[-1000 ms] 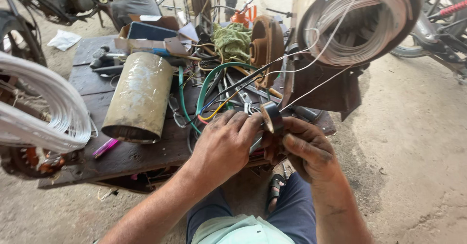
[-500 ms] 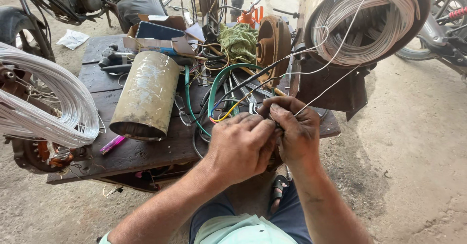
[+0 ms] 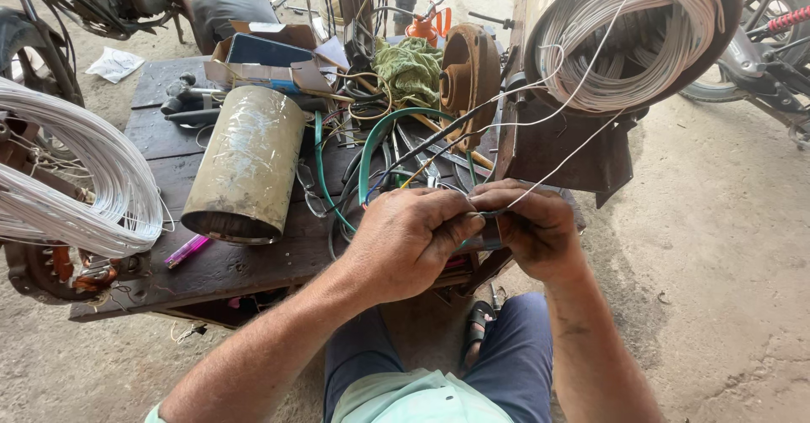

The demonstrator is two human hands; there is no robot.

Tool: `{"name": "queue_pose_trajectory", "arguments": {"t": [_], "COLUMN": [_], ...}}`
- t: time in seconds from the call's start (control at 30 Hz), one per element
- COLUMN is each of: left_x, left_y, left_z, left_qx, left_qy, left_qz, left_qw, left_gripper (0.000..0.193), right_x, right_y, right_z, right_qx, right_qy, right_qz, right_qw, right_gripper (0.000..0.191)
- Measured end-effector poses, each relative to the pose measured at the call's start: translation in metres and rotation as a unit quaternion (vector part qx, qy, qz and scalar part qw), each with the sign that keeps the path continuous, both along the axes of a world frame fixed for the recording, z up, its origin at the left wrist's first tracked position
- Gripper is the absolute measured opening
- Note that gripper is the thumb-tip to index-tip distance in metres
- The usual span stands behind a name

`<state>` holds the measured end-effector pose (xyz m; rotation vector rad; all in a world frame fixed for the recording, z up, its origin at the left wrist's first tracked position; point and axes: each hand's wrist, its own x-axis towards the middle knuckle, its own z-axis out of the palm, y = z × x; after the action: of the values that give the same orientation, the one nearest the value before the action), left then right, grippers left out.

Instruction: The person strips insulation from wires, twists the exposed strands, and wraps the connections with electrical tape. They handle multiple wires and use a lighter to heat the tape for better adhesion.

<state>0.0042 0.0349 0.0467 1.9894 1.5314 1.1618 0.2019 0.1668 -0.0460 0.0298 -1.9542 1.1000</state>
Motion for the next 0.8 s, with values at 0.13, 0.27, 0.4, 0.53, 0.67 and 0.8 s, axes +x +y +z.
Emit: {"name": "queue_pose_trajectory", "arguments": {"t": [0.13,0.27,0.4,0.53,0.67,0.8], "left_x": [-0.004,-0.007,-0.004,0.005,0.007,0.015], "left_y": [0.002,-0.002,-0.005,-0.007,-0.008,-0.008], "left_z": [-0.002,-0.008,-0.017,-0.024,-0.023,-0.023], "left_qx": [-0.029,0.064,0.23,0.179,0.155,0.136], "left_qy": [-0.03,0.059,0.204,0.24,0.194,0.174], "left_qz": [-0.005,0.017,0.052,0.076,0.087,0.067], "left_qw": [0.999,0.996,0.95,0.951,0.965,0.973], "left_gripper": [0.016,0.011,0.038,0.043,0.043,0.035], "right_x": [0.004,0.004,0.009,0.007,0.005,-0.007], "right_y": [-0.005,-0.021,-0.038,-0.045,-0.04,-0.042], "right_z": [-0.003,-0.01,-0.007,0.004,0.015,0.02], "right_qx": [-0.108,-0.281,-0.407,-0.478,-0.478,-0.383], "right_qy": [0.003,0.043,0.084,0.089,0.026,0.062], "right_qz": [0.054,0.133,0.158,0.126,0.116,0.079], "right_qw": [0.993,0.949,0.896,0.865,0.871,0.918], "right_gripper": [0.029,0.031,0.036,0.029,0.036,0.031]}}
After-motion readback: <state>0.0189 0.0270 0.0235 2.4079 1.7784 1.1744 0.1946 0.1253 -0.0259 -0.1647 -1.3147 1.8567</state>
